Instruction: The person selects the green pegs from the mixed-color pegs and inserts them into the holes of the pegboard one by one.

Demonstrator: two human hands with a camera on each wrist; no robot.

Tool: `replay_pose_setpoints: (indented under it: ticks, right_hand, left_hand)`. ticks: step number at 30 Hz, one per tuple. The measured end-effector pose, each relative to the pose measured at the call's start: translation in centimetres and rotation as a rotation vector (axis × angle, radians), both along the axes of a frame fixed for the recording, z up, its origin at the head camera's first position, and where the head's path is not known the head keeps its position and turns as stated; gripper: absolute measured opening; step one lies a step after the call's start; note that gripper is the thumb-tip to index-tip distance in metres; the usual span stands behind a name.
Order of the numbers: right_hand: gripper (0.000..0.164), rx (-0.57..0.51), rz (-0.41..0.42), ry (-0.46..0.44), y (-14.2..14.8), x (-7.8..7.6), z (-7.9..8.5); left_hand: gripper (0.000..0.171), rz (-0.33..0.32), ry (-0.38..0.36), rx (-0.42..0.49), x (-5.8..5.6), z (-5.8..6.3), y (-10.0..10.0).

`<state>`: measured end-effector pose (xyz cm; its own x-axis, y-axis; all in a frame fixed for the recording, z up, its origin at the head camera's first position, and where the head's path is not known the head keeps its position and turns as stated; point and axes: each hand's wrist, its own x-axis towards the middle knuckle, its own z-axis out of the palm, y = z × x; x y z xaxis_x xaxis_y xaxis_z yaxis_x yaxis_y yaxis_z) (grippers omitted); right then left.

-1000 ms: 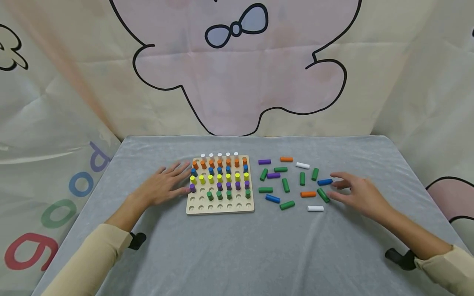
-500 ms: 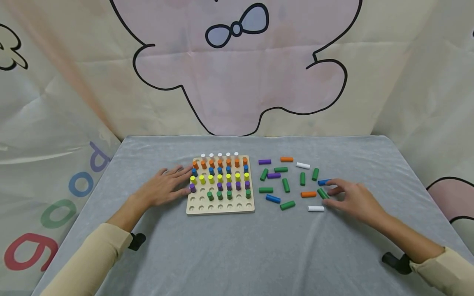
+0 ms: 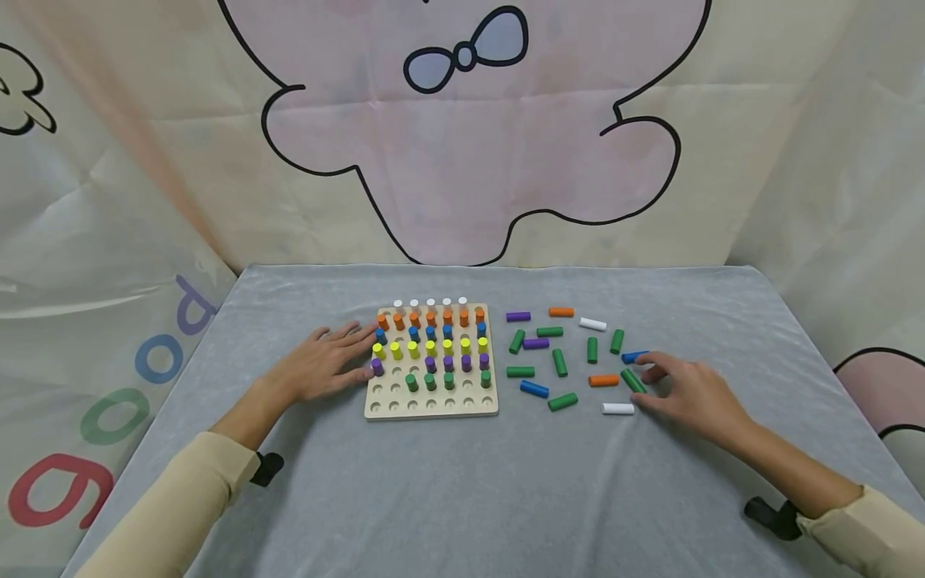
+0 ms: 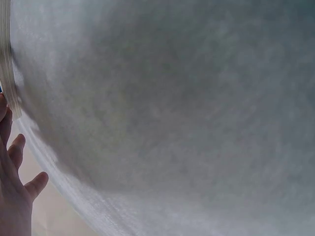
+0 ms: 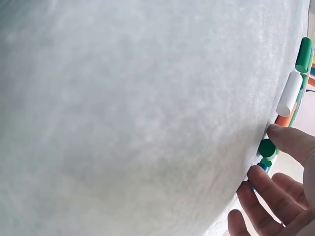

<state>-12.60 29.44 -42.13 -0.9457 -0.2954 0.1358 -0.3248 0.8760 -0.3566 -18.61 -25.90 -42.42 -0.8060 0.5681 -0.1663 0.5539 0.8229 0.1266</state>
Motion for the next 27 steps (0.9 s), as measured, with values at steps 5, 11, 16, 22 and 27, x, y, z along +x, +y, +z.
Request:
replay_pose_setpoints:
  ticks: [5,11,16,22,27]
  right_hand:
    - [0.045,0.010,-0.004,0.004,0.0,0.0,0.0]
    - [0.042,0.017,-0.009,-0.023,-0.1,-0.3,0.1]
    - [0.042,0.000,-0.012,-0.047,-0.1,-0.4,0.4]
    - [0.042,-0.011,-0.021,-0.046,-0.1,-0.7,0.8]
    - [0.044,-0.016,-0.016,-0.008,-0.2,-0.9,1.5]
  left_hand:
    - [0.075,-0.013,0.003,-0.001,-0.2,0.1,0.0]
    - [0.076,-0.015,-0.001,-0.003,-0.3,0.1,0.1]
    - [0.076,-0.018,-0.002,-0.009,-0.3,0.1,0.1]
    - [0.075,-0.023,0.005,-0.011,-0.4,-0.1,0.0]
    - [0.074,-0.023,0.008,-0.008,-0.4,-0.2,0.0]
